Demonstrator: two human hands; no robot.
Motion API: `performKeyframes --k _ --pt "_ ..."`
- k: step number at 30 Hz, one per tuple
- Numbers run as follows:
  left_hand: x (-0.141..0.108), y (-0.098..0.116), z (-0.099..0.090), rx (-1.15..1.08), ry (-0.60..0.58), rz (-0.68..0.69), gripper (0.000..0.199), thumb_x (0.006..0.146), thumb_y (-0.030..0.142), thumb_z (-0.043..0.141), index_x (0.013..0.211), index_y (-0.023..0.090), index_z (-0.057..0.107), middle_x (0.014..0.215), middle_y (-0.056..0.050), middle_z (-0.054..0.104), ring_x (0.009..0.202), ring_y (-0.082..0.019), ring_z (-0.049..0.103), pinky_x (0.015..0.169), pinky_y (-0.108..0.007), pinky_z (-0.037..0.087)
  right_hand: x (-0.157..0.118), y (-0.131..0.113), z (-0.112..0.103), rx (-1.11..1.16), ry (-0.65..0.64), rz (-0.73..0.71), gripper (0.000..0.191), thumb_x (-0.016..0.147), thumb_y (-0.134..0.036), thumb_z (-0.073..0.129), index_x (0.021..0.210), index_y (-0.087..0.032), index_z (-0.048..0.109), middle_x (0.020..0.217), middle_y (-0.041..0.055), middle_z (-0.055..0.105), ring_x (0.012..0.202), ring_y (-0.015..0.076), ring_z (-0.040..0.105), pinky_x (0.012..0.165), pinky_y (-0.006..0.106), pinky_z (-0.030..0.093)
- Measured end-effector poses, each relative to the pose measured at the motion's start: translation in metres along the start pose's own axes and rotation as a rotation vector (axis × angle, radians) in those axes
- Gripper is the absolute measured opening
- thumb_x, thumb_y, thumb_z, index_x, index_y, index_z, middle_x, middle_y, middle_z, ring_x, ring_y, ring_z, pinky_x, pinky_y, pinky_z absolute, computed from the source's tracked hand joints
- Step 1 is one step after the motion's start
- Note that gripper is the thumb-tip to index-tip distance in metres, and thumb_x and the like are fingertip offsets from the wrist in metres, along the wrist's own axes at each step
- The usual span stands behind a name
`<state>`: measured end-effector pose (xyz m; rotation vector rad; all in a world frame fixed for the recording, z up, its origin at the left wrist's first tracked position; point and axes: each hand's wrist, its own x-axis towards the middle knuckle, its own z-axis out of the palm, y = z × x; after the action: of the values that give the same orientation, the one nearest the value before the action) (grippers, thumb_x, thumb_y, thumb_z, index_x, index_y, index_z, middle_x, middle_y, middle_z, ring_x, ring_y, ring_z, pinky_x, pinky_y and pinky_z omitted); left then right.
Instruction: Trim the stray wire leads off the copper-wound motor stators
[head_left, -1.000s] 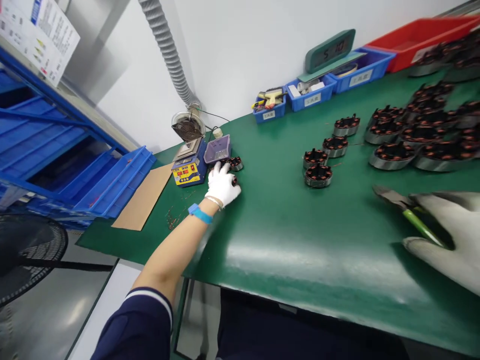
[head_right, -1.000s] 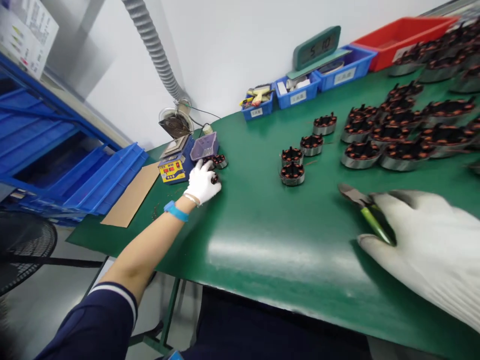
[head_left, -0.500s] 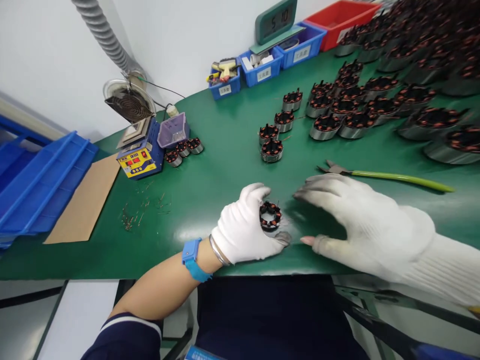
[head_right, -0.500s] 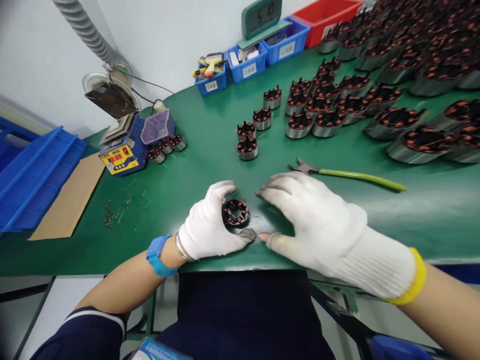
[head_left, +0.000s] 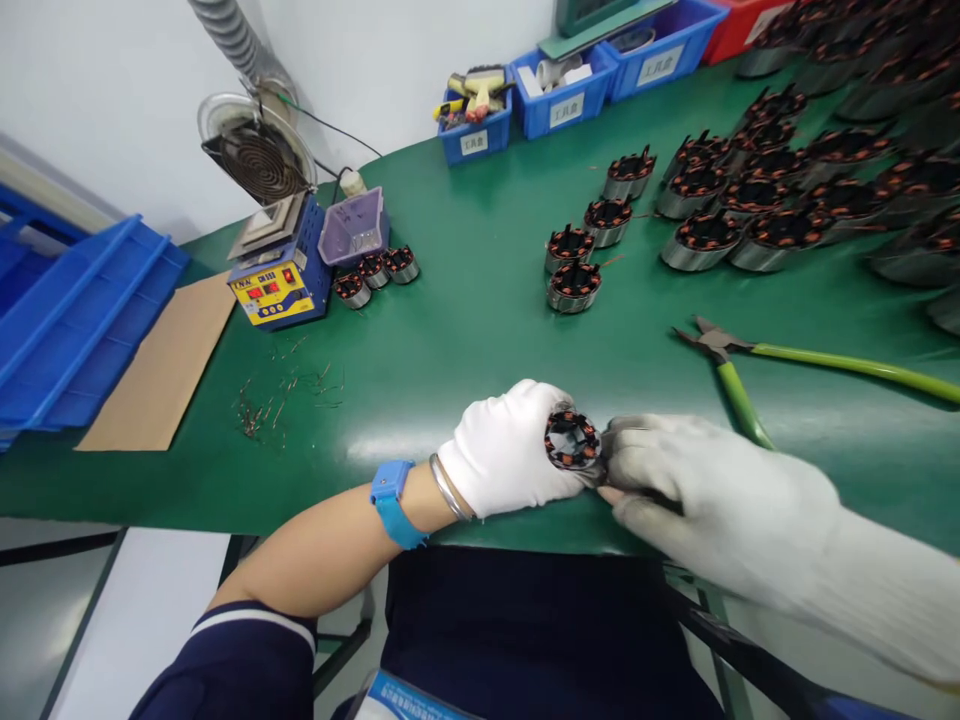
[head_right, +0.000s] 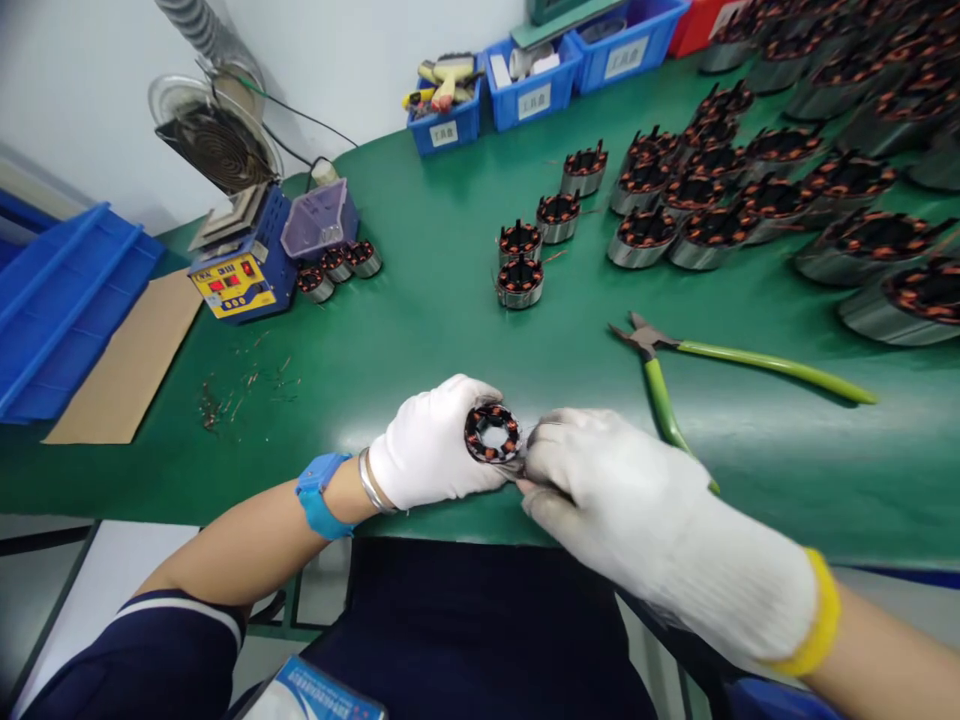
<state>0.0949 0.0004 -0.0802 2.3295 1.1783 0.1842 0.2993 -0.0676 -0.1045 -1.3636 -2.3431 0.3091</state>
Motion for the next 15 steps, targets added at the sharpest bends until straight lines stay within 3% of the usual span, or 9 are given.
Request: performKeyframes --k 3,5,9,12,15 --pt "0.000 0.001 0.001 0.010 0.003 -0.011 0.049 0.074 0.053 0.079 0.110 0.024 0.064 0.111 -0.005 0.072 0.103 -0.031 0.075 0.090 -0.044 0.062 0.001 0.008 -0.007 -0.053 0.071 0.229 0.032 0.085 -0.060 0.065 0.085 -0.029 0.071 0.086 0.0081 0.075 0.068 0.0307 0.069 0.049 0.041 0.050" --pt "0.000 0.001 0.001 0.017 0.011 0.004 0.049 0.075 0.056 0.077 0.110 0.025 0.063 0.110 -0.005 0.072 0.103 -0.031 0.074 0.090 -0.043 0.062 0.005 0.011 -0.007 -0.036 0.130 0.286 0.034 0.092 -0.059 0.056 0.085 -0.029 0.070 0.085 0.0083 0.075 0.077 0.0331 0.072 0.058 0.046 0.054" --pt "0.002 -0.002 -0.003 0.002 -0.005 0.069 0.049 0.076 0.053 0.075 0.114 0.023 0.063 0.112 -0.006 0.073 0.102 -0.031 0.074 0.090 -0.044 0.062 0.012 0.013 0.000 0.056 0.120 0.220 0.030 0.097 -0.036 0.044 0.078 -0.027 0.066 0.083 0.0049 0.076 0.089 0.0297 0.073 0.095 0.054 0.056" --pt "0.001 -0.005 -0.007 -0.061 -0.039 0.123 0.053 0.072 0.043 0.077 0.119 0.022 0.063 0.118 -0.008 0.073 0.109 -0.032 0.073 0.096 -0.046 0.061 0.013 0.017 0.006 0.009 0.112 0.176 0.026 0.093 -0.037 0.050 0.073 -0.027 0.064 0.081 0.0060 0.075 0.091 0.0323 0.071 0.104 0.060 0.052" --pt "-0.003 -0.003 -0.007 -0.223 0.039 0.076 0.079 0.065 0.040 0.083 0.136 0.020 0.055 0.127 -0.010 0.072 0.117 -0.033 0.071 0.105 -0.047 0.058 0.013 0.018 0.011 -0.046 0.092 0.085 0.027 0.091 -0.035 0.053 0.066 -0.027 0.061 0.077 0.0061 0.074 0.084 0.0304 0.070 0.109 0.062 0.047"
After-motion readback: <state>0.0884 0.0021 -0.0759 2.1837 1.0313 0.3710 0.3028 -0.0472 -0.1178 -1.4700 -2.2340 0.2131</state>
